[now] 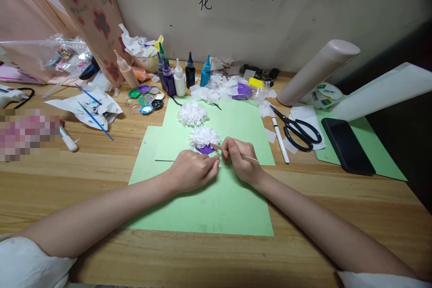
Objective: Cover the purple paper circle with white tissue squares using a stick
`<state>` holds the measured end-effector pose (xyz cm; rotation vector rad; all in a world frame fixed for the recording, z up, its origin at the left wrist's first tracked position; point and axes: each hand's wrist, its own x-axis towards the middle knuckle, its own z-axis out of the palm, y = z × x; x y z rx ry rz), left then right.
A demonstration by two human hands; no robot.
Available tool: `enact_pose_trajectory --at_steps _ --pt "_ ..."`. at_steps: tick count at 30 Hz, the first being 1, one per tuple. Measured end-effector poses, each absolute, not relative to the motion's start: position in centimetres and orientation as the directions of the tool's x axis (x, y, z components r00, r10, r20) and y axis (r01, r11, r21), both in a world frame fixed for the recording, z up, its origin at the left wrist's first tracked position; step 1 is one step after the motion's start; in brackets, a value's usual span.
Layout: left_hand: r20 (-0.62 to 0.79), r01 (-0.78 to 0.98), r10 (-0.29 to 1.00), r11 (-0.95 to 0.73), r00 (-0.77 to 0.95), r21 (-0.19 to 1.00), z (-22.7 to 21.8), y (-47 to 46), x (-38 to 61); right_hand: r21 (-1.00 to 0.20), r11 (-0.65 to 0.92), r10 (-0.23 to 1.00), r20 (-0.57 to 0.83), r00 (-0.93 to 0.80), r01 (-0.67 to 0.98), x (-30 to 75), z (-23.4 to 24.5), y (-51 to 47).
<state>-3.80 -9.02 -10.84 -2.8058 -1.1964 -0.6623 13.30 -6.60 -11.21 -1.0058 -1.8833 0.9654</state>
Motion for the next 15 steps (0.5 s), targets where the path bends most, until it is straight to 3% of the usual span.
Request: enact_pose_trajectory --at_steps 6,9,12,15 --pt "0.374 0.689 0.69 -0.707 0.62 0.162 -10.8 -8.9 -3.9 -0.978 0.15 0.934 0.091 -0.346 0.146 13.2 -10.7 -5.8" --pt "0.366 0.692 0.7 -0.699 0.613 0.179 -10.9 -8.9 -4.0 -0.974 0.198 0.93 0.151 -0.336 0.111 14.7 -9.8 -5.3" --pt "0.36 0.685 0.695 -0.706 0.622 0.18 -10.9 -8.8 -4.1 -0.895 0.353 0.926 0.292 -0.24 0.274 17.7 -8.3 -4.6" --pt "0.355 0.682 0.692 -0.709 0.628 0.177 -10.9 -8.7 -4.2 -0.699 0.38 0.922 0.34 -0.186 0.606 21.5 -7.4 -3.8"
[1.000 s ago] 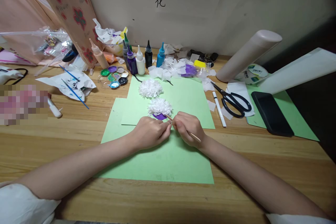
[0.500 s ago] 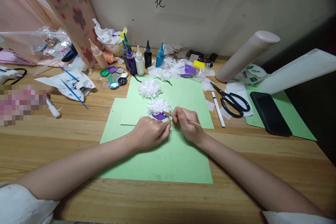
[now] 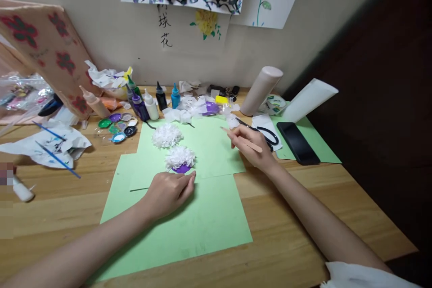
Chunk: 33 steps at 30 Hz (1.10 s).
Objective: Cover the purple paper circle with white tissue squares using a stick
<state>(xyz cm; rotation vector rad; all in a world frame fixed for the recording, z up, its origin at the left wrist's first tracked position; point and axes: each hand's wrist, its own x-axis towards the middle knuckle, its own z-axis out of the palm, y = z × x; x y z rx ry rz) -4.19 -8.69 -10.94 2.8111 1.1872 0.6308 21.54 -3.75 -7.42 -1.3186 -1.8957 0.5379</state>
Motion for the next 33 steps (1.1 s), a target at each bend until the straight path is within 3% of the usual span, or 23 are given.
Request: enact_pose_trajectory --at_steps 6,13,17,20,24,28,33 --pt "0.353 0.683 0.696 -0.707 0.625 0.184 -10.9 -8.7 -4.1 -0.404 0.27 0.942 0.298 -0.153 0.874 25.6 -9.4 -3.5" --pt "0.375 0.681 0.695 -0.706 0.613 0.194 -10.9 -8.7 -4.3 -0.367 0.293 0.898 0.424 -0.122 0.883 24.5 -9.0 -4.0" --pt "0.42 0.667 0.708 -0.694 0.567 0.27 -10.8 -8.8 -4.3 -0.452 0.364 0.84 0.538 -0.077 0.815 22.3 -6.9 -5.7" --pt "0.407 0.682 0.759 -0.643 0.508 0.349 -10.4 -9.3 -4.4 -0.569 0.518 0.84 0.479 -0.254 0.639 19.4 -6.4 -7.6" --pt "0.264 0.733 0.879 -0.476 0.396 0.486 -9.5 -10.2 -4.9 -0.682 0.563 0.822 0.404 -0.402 0.467 16.0 -7.2 -9.4" --pt "0.133 0.697 0.928 -0.35 0.347 0.626 -9.2 -10.8 -5.8 -0.716 0.566 0.81 0.39 -0.437 0.41 14.5 -8.2 -9.4" --pt "0.122 0.638 0.95 -0.284 0.286 0.716 -10.1 -10.4 -6.1 -0.692 0.601 0.788 0.432 -0.439 0.398 13.8 -9.3 -8.5"
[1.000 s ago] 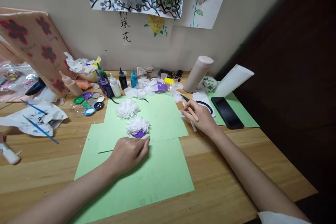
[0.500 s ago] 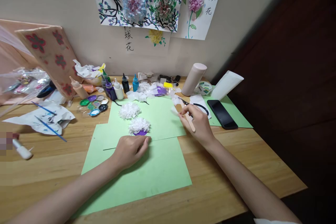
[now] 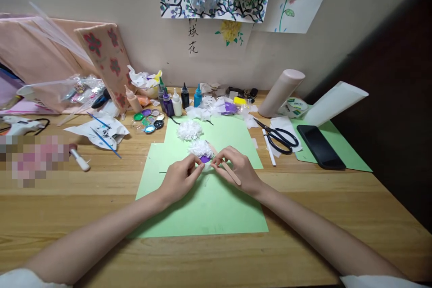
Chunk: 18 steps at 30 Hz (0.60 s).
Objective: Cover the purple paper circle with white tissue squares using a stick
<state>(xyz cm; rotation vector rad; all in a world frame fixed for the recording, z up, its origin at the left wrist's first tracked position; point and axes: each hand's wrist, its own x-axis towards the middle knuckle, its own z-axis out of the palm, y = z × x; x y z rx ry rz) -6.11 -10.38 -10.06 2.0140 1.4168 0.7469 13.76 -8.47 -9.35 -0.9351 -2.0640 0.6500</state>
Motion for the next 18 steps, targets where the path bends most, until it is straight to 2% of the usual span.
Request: enact_pose_trajectory --at_steps 4,9,12,18 --pt "0.129 0.664 0.961 -0.262 0.242 0.701 -10.6 -9.9 -6.0 -0.671 0.622 0.782 0.5 -0.372 0.405 13.8 -10.1 -8.8" --pt "0.188 0.717 0.972 -0.232 0.142 0.657 -10.7 -9.3 -5.7 -0.6 0.749 0.658 0.621 -0.427 0.282 14.2 -10.6 -9.5" --pt "0.201 0.73 0.971 -0.228 0.126 0.644 -10.7 -8.9 -5.5 -0.576 0.769 0.63 0.608 -0.484 0.277 14.1 -10.9 -9.4" --pt "0.21 0.732 0.968 -0.24 0.134 0.637 -10.8 -8.6 -5.2 -0.61 0.709 0.693 0.513 -0.507 0.353 14.0 -11.3 -8.9"
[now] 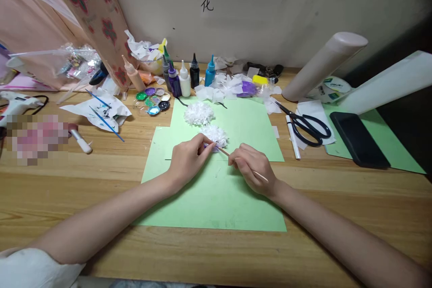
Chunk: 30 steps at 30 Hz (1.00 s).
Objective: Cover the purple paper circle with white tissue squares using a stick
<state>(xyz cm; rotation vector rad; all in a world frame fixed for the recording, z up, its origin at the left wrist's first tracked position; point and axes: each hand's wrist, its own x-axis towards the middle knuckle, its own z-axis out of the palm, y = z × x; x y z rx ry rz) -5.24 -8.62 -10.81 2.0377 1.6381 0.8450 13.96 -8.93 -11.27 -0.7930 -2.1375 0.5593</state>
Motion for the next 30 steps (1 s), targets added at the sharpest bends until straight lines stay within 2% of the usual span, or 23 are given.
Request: enact_pose_trajectory --at_steps 6,10,12,15,18,21,26,30 --pt "0.172 0.701 0.98 -0.189 0.095 0.688 -10.4 -8.8 -5.1 -0.645 0.656 0.741 0.454 -0.495 0.391 13.9 -11.4 -8.9" --pt "0.157 0.725 0.975 -0.224 0.159 0.651 -10.2 -9.0 -5.2 -0.699 0.596 0.786 0.408 -0.464 0.395 13.5 -11.1 -8.8" --pt "0.155 0.731 0.964 -0.264 0.215 0.629 -10.2 -9.1 -5.3 -0.794 0.472 0.857 0.313 -0.408 0.383 13.0 -10.8 -8.4" --pt "0.172 0.726 0.946 -0.321 0.275 0.608 -10.2 -9.1 -5.4 -0.941 0.186 0.954 0.104 -0.281 0.284 12.3 -10.1 -7.5" --pt "0.193 0.725 0.929 -0.366 0.314 0.584 -10.2 -9.2 -5.5 -0.983 0.06 0.979 0.024 -0.202 0.171 11.8 -9.7 -6.8" --pt "0.207 0.721 0.918 -0.395 0.34 0.569 -10.2 -9.3 -5.5 -0.988 0.099 0.982 0.077 -0.174 0.12 12.1 -9.9 -7.0" --pt "0.223 0.723 0.915 -0.403 0.337 0.561 -10.3 -9.3 -5.5 -0.909 0.375 0.924 0.35 -0.151 0.184 12.8 -11.1 -8.2" --pt "0.237 0.712 0.909 -0.416 0.344 0.566 -10.4 -9.3 -5.5 -0.859 0.452 0.887 0.405 -0.222 0.242 12.9 -11.5 -8.2"
